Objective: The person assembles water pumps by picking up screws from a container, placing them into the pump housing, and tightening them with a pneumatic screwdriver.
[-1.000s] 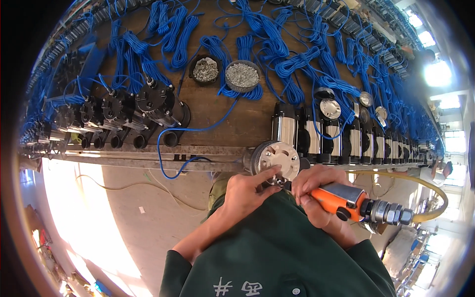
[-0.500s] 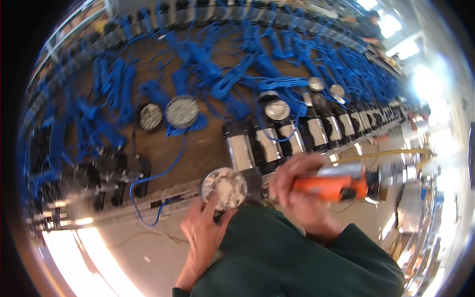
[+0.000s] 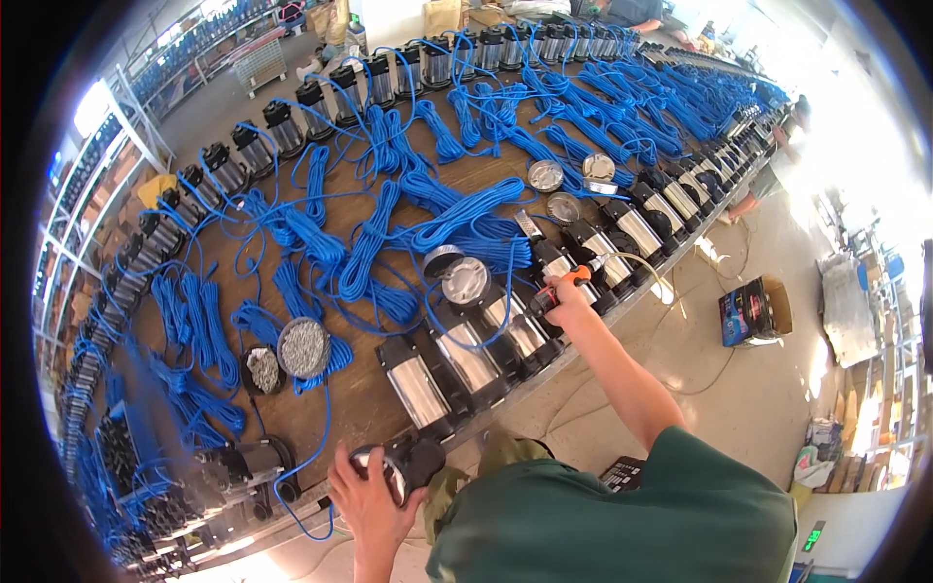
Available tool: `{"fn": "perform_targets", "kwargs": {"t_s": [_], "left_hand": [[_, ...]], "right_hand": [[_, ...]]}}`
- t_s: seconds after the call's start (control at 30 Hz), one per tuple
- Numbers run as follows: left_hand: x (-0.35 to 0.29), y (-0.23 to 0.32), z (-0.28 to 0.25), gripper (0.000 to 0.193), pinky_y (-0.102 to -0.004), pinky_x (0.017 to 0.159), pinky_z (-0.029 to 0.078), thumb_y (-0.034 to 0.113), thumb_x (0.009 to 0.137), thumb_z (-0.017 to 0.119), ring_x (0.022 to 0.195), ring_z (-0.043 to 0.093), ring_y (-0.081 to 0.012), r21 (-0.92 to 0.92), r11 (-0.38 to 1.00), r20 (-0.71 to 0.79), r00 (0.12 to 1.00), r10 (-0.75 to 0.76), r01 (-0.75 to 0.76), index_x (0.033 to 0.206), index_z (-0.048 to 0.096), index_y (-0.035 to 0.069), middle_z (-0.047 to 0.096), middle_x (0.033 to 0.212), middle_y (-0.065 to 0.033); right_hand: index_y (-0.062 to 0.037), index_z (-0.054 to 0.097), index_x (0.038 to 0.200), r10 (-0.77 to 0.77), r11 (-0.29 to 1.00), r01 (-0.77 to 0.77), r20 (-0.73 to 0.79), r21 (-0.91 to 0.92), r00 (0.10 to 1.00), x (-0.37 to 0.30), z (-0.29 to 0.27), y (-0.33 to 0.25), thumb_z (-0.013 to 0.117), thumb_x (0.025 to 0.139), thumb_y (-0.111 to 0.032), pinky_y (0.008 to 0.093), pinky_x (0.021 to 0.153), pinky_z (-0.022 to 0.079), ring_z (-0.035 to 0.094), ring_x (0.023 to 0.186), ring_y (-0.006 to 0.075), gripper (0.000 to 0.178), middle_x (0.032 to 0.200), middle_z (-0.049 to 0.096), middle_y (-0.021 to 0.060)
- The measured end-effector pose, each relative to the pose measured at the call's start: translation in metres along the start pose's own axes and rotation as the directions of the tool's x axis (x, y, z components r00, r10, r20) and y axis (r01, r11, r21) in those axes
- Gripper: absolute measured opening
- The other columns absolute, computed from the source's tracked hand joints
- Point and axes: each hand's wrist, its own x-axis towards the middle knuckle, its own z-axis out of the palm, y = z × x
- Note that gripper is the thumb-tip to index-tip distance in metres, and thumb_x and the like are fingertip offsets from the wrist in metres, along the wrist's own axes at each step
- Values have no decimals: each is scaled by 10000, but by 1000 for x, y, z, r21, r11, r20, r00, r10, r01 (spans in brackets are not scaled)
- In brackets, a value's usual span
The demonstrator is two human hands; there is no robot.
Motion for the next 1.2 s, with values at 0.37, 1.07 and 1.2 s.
{"fn": "perform_targets", "kwargs": {"t_s": [0.37,1.07,1.2], "left_hand": [[16,-22,-13,773,-502,897,364,335,531,874,1061,412,-398,-130,984,24,993,-119,121,1191,534,122,431,1122,-191],[-83,-171,105,505,-304,657,552,341,771,758,726,679,-177,-752,-409,640,722,-264,517,1092,623,-25,678,883,-127],[-97,-180,152,510,-393,666,544,481,699,754,726,687,-278,-663,251,440,639,-631,705,898,698,15,692,745,-129]], "right_hand": [[-71,568,874,430,890,-223,570,-398,700,-226,-31,97,471,920,-150,361,754,462,570,768,218,133,806,593,73],[-27,368,1298,208,305,952,974,24,-91,-334,103,377,923,480,-187,362,921,470,573,1047,228,1001,1137,557,138],[-32,347,1302,317,310,944,948,-112,8,-305,71,416,928,474,-179,382,971,437,538,1112,237,1022,1159,538,137]]}}
